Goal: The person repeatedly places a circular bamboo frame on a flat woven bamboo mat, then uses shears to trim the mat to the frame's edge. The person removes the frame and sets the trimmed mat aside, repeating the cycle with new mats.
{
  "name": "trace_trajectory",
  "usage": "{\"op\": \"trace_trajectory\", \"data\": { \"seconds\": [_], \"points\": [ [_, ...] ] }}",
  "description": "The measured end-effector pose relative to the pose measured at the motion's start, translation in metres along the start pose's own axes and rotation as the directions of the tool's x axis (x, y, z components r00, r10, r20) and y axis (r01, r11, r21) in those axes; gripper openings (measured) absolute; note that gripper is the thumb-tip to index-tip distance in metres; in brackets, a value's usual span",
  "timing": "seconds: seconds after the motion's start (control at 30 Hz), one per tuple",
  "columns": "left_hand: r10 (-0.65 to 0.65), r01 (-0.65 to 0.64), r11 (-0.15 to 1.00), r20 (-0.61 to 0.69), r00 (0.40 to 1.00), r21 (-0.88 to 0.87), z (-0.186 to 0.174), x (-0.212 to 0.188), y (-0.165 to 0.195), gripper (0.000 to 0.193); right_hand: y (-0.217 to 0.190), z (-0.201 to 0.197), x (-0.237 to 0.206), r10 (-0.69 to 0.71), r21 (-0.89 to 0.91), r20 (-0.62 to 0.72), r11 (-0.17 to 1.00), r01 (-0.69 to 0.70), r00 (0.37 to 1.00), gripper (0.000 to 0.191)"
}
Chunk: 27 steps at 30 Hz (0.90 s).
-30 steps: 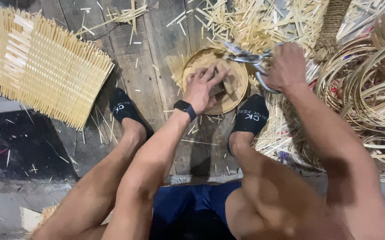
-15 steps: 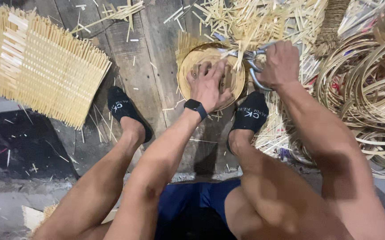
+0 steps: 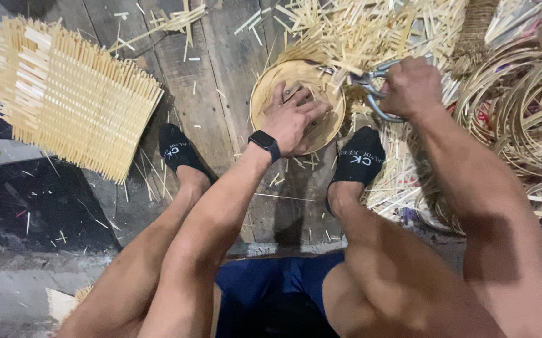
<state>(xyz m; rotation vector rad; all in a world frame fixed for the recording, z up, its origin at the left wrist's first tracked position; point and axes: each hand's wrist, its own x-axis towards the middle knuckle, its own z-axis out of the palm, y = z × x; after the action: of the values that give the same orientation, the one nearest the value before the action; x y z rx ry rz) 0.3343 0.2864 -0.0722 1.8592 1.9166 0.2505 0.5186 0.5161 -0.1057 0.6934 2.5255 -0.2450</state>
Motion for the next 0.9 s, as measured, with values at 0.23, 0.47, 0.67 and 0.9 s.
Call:
{"op": "trace_trajectory", "data": {
  "seconds": [0.23, 0.47, 0.67, 0.9],
  "points": [
    [-0.713, 0.571, 0.700, -0.462, 0.527, -0.429, 0.017, 0.012, 0.057, 0.104, -0.014, -0.006, -0.005, -0.021, -0.120, -0.273, 0.993, -0.012, 0.962, 0.060],
    [-0.566, 0.463, 0.824, -0.455, 0.687, -0.325, 0.013, 0.009, 0.045, 0.095, -0.005, -0.009, -0.005, 0.042, -0.025, -0.007, 0.999, -0.042, 0.999, 0.035],
    [-0.469, 0.381, 0.882, -0.449, 0.761, -0.276, 0.007, 0.005, 0.041, 0.091, -0.011, -0.007, -0.003, -0.037, -0.238, -0.317, 0.970, -0.041, 0.948, 0.051],
    [-0.284, 0.206, 0.939, -0.284, 0.916, -0.275, -0.008, -0.005, 0.025, 0.096, -0.004, -0.018, -0.011, 0.119, 0.103, 0.213, 0.984, -0.143, 0.970, 0.051]
  ]
}}
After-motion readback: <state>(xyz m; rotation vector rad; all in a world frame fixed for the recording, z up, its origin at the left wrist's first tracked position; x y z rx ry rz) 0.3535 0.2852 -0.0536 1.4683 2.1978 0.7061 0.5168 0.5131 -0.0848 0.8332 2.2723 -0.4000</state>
